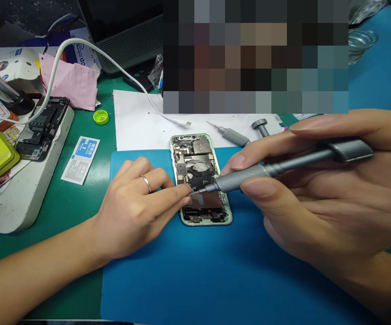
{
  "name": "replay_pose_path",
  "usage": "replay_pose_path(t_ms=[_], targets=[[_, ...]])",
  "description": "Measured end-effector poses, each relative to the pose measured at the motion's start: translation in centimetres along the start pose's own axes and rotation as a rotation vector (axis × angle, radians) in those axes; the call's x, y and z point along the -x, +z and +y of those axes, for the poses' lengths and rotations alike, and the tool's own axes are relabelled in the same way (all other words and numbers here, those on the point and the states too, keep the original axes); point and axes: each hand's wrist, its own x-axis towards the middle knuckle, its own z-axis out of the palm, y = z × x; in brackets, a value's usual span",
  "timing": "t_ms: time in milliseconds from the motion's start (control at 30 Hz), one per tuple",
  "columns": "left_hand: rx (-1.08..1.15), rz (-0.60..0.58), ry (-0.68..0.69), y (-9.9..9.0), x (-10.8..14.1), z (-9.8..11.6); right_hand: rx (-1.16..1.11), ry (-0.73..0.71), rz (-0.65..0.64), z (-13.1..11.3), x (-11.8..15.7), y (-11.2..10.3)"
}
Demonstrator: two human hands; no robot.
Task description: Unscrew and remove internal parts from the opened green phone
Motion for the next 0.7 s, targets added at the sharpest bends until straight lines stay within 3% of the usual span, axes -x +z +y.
replay_pose_path(t_ms=[233,700], targets=[[-0.013,-0.002,0.004,0.12,0.0,-0.09,-0.114,0.079,0.111,0.46,0.49,0.51],[0.003,-0.037,-0.055,0.06,0.23,0.05,-0.081,0.033,0.085,1.04,0.27,-0.27]])
